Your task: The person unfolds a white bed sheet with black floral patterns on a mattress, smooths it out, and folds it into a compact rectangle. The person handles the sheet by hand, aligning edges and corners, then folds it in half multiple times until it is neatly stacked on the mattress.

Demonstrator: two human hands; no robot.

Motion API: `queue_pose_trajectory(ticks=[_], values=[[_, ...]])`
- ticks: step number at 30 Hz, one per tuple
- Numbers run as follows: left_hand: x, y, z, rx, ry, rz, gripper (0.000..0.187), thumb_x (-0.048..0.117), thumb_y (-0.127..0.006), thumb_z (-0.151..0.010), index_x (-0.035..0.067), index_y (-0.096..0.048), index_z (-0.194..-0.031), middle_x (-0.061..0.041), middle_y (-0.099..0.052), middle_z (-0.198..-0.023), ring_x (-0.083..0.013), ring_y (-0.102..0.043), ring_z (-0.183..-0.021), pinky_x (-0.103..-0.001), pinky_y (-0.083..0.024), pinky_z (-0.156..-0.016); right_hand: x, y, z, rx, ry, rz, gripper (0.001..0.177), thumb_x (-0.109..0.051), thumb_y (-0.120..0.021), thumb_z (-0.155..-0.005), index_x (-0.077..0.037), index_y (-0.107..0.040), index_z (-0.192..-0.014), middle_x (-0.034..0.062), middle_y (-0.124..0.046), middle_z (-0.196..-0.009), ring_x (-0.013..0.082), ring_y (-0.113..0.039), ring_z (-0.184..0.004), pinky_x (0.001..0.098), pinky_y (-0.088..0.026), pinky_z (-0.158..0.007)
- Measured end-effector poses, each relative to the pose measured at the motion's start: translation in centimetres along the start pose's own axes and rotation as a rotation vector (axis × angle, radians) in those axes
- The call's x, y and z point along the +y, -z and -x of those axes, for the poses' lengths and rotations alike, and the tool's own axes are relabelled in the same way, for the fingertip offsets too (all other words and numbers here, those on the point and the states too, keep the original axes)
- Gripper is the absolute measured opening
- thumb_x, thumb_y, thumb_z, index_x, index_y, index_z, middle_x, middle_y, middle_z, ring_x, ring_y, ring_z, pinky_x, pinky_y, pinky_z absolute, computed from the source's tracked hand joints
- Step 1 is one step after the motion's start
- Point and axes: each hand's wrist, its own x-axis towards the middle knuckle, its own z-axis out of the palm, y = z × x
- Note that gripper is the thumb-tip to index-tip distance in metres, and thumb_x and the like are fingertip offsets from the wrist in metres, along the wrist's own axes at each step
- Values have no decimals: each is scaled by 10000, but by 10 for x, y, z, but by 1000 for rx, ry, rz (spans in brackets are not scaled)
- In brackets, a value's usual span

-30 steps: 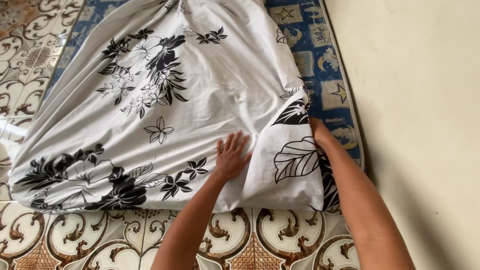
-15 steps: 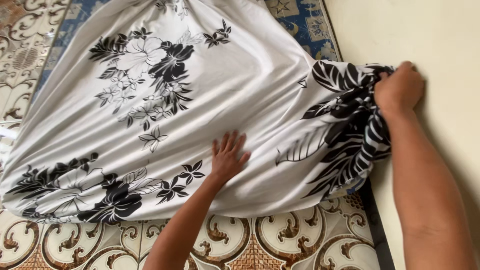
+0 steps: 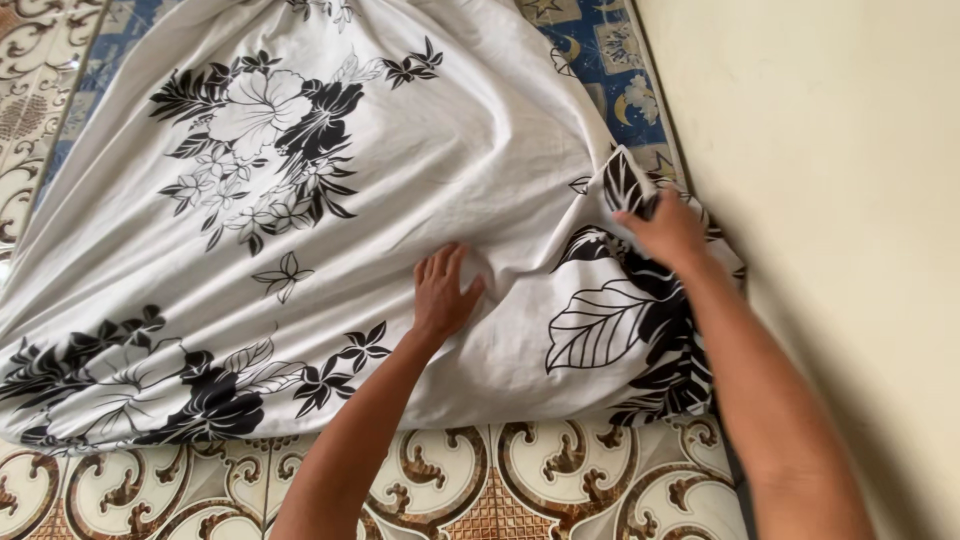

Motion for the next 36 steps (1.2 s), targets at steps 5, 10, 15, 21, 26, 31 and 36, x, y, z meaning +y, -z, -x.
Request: queue_pose_trajectory(ticks=[5,10,15,21,26,31,36], values=[[49,12,-33,-10,153,249,511,421,-608,-991,100,-556,-1386,-116,-587,-1278,-291,-592,-1188,-452,-477,-1016,-67,-50,53,10,545,-24,206,-40,-518,-958,-66,-720,-987,145,-752,-872,272,-742,-760,440,-601,-752],[97,9,-80,-60,296,155,740,500,-751,-825,53,-500,-1358,-153,-579,-1264,-343,-595,-1133,-486,-518,-883,-98,-55,100,-391,929,155,436,-290,-633,-905,-55,-644,-1273,186,-709,-1080,366,-677,-996,481,-541,-872],[70,-20,-100,-212,564,149,381,366,-621,-901,112,-730,-1164,-178,-756,-1080,-370,-727,-1004,-482,-571,-885,-66,-8,64,-273,699,93,459,-441,-553,-1004,-67,-662,-1246,154,-622,-1237,339,-628,-1149,456,-508,-998],[45,-20,-99,-227,708,49,356,348,-559,-933,82,-741,-1085,-203,-746,-1082,-406,-707,-1027,-512,-548,-906,-27,8,27,-182,510,126,494,-377,-549,-1003,-44,-558,-1367,150,-557,-1373,350,-575,-1229,463,-473,-1039],[32,-14,-116,-153,563,5,453,334,-625,-854,31,-606,-1189,-202,-669,-1184,-421,-661,-1053,-536,-533,-851,-49,-17,-2,-193,564,202,578,-362,-590,-983,-34,-454,-1439,174,-456,-1481,345,-409,-1395,452,-355,-1140],[23,-7,-146,-91,354,62,516,463,-653,-920,42,-575,-1208,-179,-630,-1201,-374,-663,-1055,-531,-541,-863,-83,-54,-37,-44,527,111,643,-378,-623,-969,-22,-441,-1473,172,-433,-1549,337,-356,-1471,447,-305,-1218],[24,10,-175,-199,348,119,755,675,-610,-844,30,-573,-1235,-174,-629,-1236,-374,-689,-1034,-526,-547,-835,-150,-54,-33,-199,374,309,745,-524,-641,-928,-128,-393,-1509,84,-309,-1619,266,-219,-1533,561,-124,-1215]])
